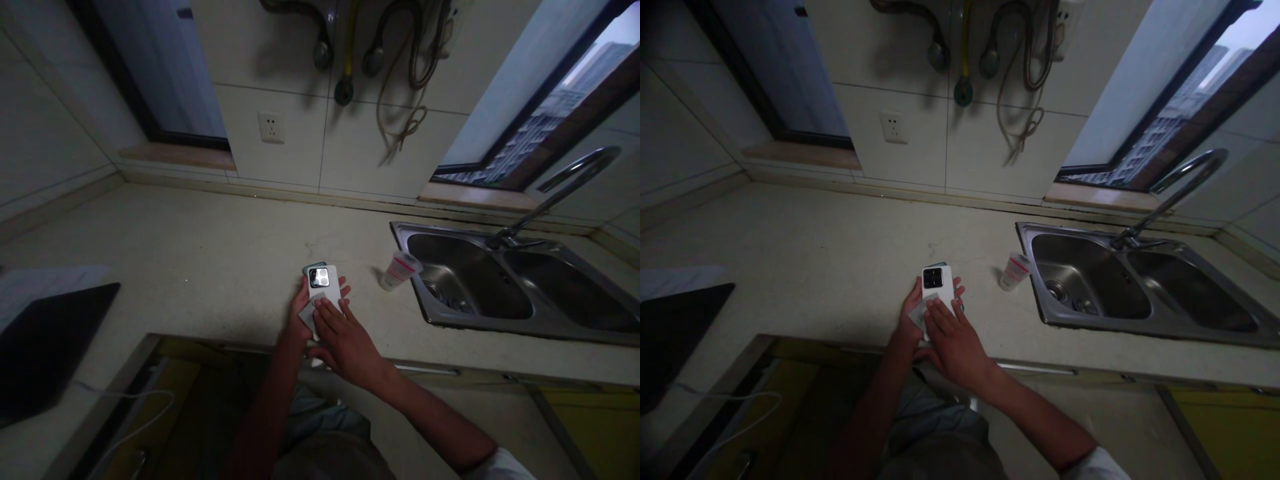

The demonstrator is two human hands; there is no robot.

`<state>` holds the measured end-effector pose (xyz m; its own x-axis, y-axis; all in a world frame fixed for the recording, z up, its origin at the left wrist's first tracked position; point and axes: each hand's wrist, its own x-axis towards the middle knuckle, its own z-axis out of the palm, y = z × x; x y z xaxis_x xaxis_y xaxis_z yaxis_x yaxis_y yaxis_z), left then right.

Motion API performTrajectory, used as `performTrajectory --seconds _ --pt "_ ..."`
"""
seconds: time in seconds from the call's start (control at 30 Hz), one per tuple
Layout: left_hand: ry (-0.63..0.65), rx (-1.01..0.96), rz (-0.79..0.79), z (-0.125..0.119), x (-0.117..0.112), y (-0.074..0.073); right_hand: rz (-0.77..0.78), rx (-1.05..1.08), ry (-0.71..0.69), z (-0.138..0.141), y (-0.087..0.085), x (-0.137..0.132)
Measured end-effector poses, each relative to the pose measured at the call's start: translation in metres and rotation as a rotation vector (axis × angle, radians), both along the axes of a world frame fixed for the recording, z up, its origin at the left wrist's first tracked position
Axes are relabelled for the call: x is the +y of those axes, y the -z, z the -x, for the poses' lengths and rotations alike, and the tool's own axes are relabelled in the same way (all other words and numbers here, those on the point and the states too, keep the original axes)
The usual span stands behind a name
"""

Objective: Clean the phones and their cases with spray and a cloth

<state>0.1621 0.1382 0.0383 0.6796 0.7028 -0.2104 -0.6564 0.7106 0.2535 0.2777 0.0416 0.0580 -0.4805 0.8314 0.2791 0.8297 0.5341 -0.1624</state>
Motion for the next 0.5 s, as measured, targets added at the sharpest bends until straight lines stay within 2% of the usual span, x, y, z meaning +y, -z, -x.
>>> performTrajectory --seconds 0.23,0.37,0.5 --pt "-0.063 0.035 -0.037 -0.006 0.005 0.007 -0.028 0.139 0.241 -0.022 0.016 0.035" --pt "-0.095 0.059 -0.047 -0.007 0.004 0.006 -0.033 0.196 0.251 -0.018 0.016 0.056" --pt "-0.165 0.070 -0.038 -0.009 -0.001 0.004 -0.027 0.169 0.203 -0.002 0.004 0.068"
